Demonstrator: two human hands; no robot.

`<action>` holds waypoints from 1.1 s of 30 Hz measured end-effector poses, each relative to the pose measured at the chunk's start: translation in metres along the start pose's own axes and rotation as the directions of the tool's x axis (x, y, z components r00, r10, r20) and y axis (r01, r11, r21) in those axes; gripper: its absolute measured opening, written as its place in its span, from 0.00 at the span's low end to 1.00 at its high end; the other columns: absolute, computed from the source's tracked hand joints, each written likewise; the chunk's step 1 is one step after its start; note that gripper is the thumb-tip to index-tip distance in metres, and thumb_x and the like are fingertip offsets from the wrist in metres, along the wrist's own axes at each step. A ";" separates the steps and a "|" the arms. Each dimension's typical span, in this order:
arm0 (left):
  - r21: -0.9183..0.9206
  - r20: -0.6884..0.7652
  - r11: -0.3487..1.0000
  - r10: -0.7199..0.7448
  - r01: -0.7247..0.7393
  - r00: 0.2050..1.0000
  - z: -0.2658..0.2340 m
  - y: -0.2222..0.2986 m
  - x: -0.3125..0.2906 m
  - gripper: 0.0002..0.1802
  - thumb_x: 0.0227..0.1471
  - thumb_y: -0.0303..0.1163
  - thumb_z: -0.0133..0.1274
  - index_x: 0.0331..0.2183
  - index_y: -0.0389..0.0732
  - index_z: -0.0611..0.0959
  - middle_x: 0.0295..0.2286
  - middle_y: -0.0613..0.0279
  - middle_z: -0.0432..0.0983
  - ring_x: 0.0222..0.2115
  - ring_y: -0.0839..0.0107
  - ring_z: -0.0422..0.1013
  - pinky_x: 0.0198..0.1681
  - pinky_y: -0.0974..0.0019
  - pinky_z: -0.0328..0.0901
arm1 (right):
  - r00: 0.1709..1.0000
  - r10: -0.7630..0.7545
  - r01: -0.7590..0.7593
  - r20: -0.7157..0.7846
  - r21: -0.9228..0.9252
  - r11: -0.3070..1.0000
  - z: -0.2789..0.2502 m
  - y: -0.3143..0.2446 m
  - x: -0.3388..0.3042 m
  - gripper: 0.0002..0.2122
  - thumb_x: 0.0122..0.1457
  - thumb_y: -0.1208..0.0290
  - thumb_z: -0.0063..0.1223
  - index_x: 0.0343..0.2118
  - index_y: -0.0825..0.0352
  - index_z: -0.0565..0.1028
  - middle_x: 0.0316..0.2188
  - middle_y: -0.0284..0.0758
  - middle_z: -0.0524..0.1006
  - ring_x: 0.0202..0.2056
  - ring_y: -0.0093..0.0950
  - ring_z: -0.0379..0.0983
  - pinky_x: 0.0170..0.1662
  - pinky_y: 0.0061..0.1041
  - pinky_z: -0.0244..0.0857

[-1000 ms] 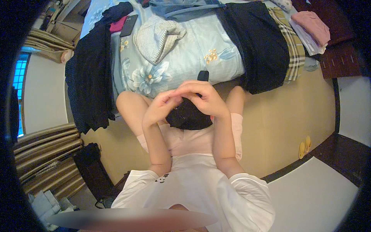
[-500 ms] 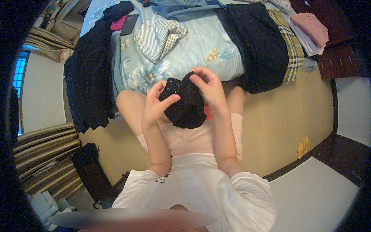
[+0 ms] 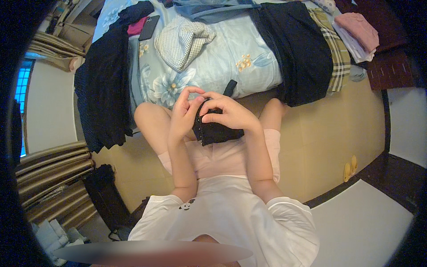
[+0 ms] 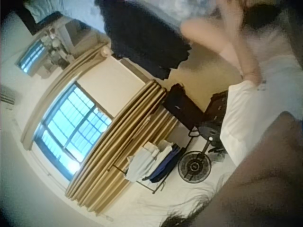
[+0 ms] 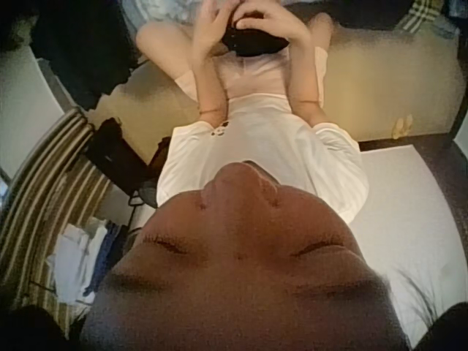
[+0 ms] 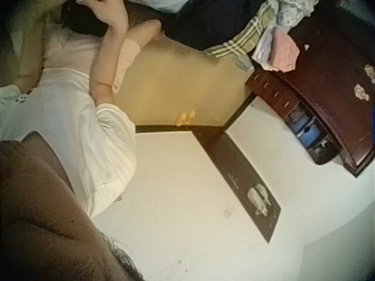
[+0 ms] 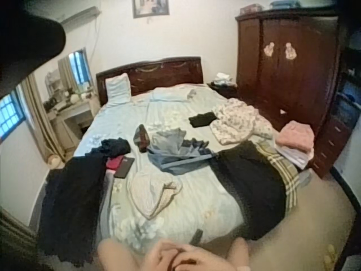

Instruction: Fold various items of clothing on a bed.

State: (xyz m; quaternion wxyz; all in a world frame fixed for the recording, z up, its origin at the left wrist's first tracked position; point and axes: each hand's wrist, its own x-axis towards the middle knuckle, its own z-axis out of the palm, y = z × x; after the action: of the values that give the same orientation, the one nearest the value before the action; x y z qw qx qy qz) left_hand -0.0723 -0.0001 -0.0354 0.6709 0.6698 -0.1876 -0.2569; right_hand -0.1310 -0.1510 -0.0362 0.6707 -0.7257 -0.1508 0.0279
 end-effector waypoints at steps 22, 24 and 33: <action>-0.417 0.281 0.846 0.467 -0.332 0.838 -0.010 0.003 0.006 0.05 0.42 0.25 0.51 0.23 0.38 0.71 0.39 0.52 0.69 0.48 0.60 0.57 0.52 0.56 0.46 | 0.986 -0.120 0.137 -0.112 0.156 0.978 -0.004 0.002 0.002 0.03 0.47 0.76 0.50 0.26 0.68 0.72 0.29 0.32 0.69 0.37 0.23 0.63 0.43 0.21 0.55; -0.386 0.243 0.876 0.400 -0.290 0.884 -0.005 0.008 0.003 0.04 0.47 0.27 0.47 0.25 0.37 0.71 0.35 0.56 0.71 0.45 0.62 0.60 0.49 0.60 0.51 | 0.994 -0.053 0.066 -0.099 0.142 0.988 -0.013 0.005 -0.003 0.04 0.47 0.75 0.50 0.27 0.68 0.72 0.29 0.32 0.69 0.37 0.23 0.63 0.42 0.21 0.55; -0.124 0.172 0.923 0.382 -0.365 0.908 -0.001 0.009 0.000 0.10 0.52 0.33 0.43 0.25 0.36 0.71 0.26 0.62 0.67 0.29 0.74 0.61 0.37 0.74 0.56 | 0.995 0.101 -0.099 -0.014 0.111 0.989 -0.015 -0.003 -0.007 0.07 0.53 0.70 0.46 0.27 0.70 0.70 0.21 0.28 0.70 0.27 0.16 0.62 0.32 0.16 0.58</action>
State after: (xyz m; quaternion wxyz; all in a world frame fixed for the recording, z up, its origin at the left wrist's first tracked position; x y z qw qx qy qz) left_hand -0.0708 0.0005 -0.0269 0.7155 0.5628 -0.3648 -0.1955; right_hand -0.1347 -0.1670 -0.0333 0.7088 -0.6947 -0.1059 0.0624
